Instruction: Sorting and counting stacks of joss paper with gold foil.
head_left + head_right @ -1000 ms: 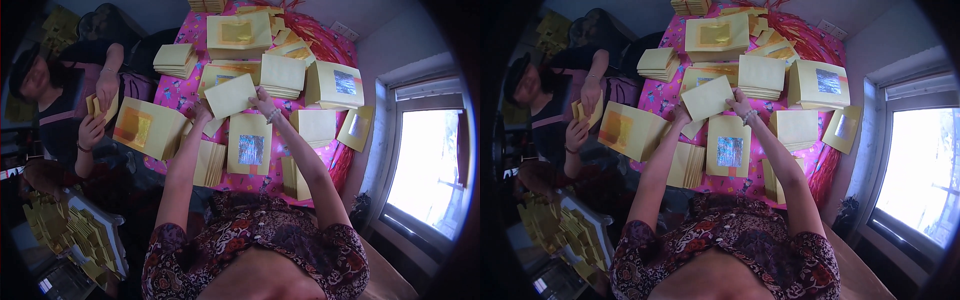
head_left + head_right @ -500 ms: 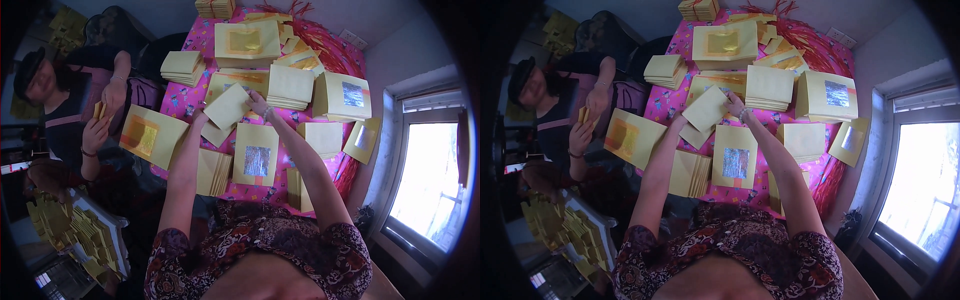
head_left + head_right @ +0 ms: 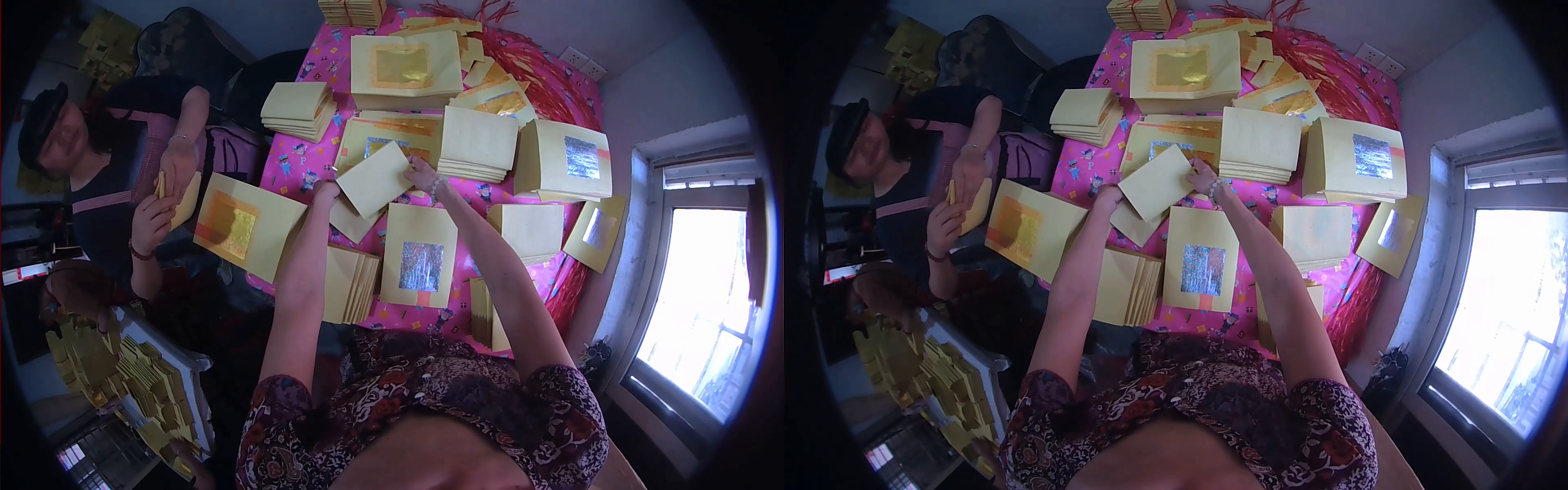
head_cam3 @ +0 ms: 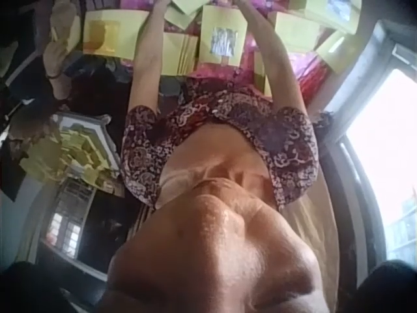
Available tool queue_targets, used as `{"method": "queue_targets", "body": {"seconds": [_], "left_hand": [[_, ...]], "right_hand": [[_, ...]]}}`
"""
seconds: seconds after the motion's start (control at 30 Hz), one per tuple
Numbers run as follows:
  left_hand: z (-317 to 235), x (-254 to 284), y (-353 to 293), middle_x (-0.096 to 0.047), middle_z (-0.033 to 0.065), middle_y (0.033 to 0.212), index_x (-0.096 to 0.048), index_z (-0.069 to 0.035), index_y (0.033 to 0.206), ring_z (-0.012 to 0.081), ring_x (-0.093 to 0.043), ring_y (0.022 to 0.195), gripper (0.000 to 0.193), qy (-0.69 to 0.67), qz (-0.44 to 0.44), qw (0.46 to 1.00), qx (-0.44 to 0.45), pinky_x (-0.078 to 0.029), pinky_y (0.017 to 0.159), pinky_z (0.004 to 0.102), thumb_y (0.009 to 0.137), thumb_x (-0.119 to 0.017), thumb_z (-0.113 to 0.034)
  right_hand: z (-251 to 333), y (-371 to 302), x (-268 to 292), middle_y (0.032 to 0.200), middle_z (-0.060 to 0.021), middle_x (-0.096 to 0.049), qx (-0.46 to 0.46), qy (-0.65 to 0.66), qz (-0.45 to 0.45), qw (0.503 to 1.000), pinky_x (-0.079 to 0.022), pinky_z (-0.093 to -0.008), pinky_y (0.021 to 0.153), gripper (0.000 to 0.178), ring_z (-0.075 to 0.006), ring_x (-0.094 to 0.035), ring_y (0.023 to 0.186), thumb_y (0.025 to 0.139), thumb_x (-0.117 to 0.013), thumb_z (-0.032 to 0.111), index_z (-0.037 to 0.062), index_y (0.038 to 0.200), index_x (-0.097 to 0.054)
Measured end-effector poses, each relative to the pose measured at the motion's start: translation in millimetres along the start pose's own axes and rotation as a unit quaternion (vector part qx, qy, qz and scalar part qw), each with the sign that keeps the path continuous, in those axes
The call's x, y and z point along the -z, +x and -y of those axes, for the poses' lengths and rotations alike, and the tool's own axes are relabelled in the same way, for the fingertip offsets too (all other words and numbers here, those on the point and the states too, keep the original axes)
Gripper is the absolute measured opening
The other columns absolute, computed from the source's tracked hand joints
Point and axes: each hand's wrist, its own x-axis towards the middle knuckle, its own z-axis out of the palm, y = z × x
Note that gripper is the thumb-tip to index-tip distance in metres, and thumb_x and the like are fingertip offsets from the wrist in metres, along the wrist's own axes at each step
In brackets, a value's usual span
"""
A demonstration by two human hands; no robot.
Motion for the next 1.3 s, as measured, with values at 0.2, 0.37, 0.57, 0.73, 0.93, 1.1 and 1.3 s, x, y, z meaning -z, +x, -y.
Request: {"method": "queue_targets", "body": {"seconds": [0.2,0.37,0.57,0.73,0.93,1.1,1.3], "left_hand": [[21.4,3.7,16.2,-0.064,0.0196,0.1,-0.062,0.003,0.1,0.0301,-0.063,0.09,0.037,-0.059,0.013,0.998,-0.037,-0.049,0.073,0.0382,0.075,-0.064,-0.025],[-6.0,2.9,-6.9,-0.06,0.0206,0.111,-0.06,0.003,0.106,0.0315,-0.059,0.1,0.05,-0.152,0.018,0.986,0.069,-0.046,0.082,0.0387,0.083,-0.048,-0.04],[-34.0,35.9,-33.3,-0.05,0.0281,0.122,-0.052,0.005,0.117,0.0339,-0.05,0.114,0.071,-0.144,0.04,0.986,0.069,-0.04,0.091,0.04,0.081,-0.039,-0.055],[-72.5,32.0,-71.6,-0.056,0.0233,0.112,-0.052,0.005,0.118,0.0308,-0.056,0.101,0.075,-0.022,0.059,0.997,0.049,-0.044,0.084,0.0384,0.078,-0.044,-0.058],[-95.3,32.2,-88.5,-0.06,0.0212,0.108,-0.058,0.004,0.11,0.0306,-0.057,0.102,0.072,0.13,0.114,0.985,-0.001,-0.044,0.086,0.0381,0.077,-0.045,-0.059],[-110.0,33.8,-97.7,-0.052,0.0266,0.12,-0.055,0.005,0.114,0.0361,-0.05,0.114,0.077,0.221,0.105,0.969,-0.022,-0.039,0.095,0.0402,0.079,-0.039,-0.061],[-105.7,37.9,-97.3,-0.051,0.0286,0.12,-0.056,0.006,0.113,0.0359,-0.049,0.116,0.075,0.237,0.08,0.968,-0.032,-0.039,0.096,0.0403,0.085,-0.032,-0.06]], "right_hand": [[13.3,-1.9,-7.6,0.102,-0.0081,-0.056,-0.056,-0.005,0.045,0.997,-0.056,-0.0339,0.065,0.032,-0.0184,-0.061,0.086,0.083,-0.055,0.009,0.0088,0.113,-0.045],[17.0,-4.4,0.7,0.101,-0.0082,-0.057,-0.073,-0.041,0.036,0.996,-0.056,-0.0339,0.066,0.033,-0.0187,-0.061,0.085,0.083,-0.056,0.01,0.0082,0.114,-0.044],[36.6,-1.0,-17.0,0.097,-0.0091,-0.058,-0.062,-0.043,0.075,0.994,-0.056,-0.0336,0.064,0.035,-0.0187,-0.061,0.084,0.082,-0.058,0.01,0.0072,0.115,-0.044],[28.9,-1.8,-21.9,0.1,-0.0165,-0.06,0.017,-0.167,0.045,0.985,-0.05,-0.0342,0.077,0.037,-0.0243,-0.06,0.091,0.077,-0.061,0.013,0.0034,0.111,-0.051],[28.3,-4.4,-31.9,0.103,-0.0201,-0.06,0.051,-0.302,0.007,0.952,-0.046,-0.0382,0.085,0.038,-0.0316,-0.059,0.098,0.077,-0.06,0.015,0.0015,0.112,-0.049],[38.0,-4.3,-24.1,0.107,-0.0207,-0.059,0.026,-0.262,0.053,0.963,-0.045,-0.0385,0.087,0.04,-0.0337,-0.057,0.101,0.078,-0.059,0.018,0.0043,0.115,-0.05],[56.3,-14.2,-45.6,0.108,-0.0207,-0.059,0.067,-0.3,0.118,0.944,-0.045,-0.0399,0.088,0.043,-0.0329,-0.057,0.103,0.077,-0.059,0.02,0.0054,0.116,-0.051]]}}
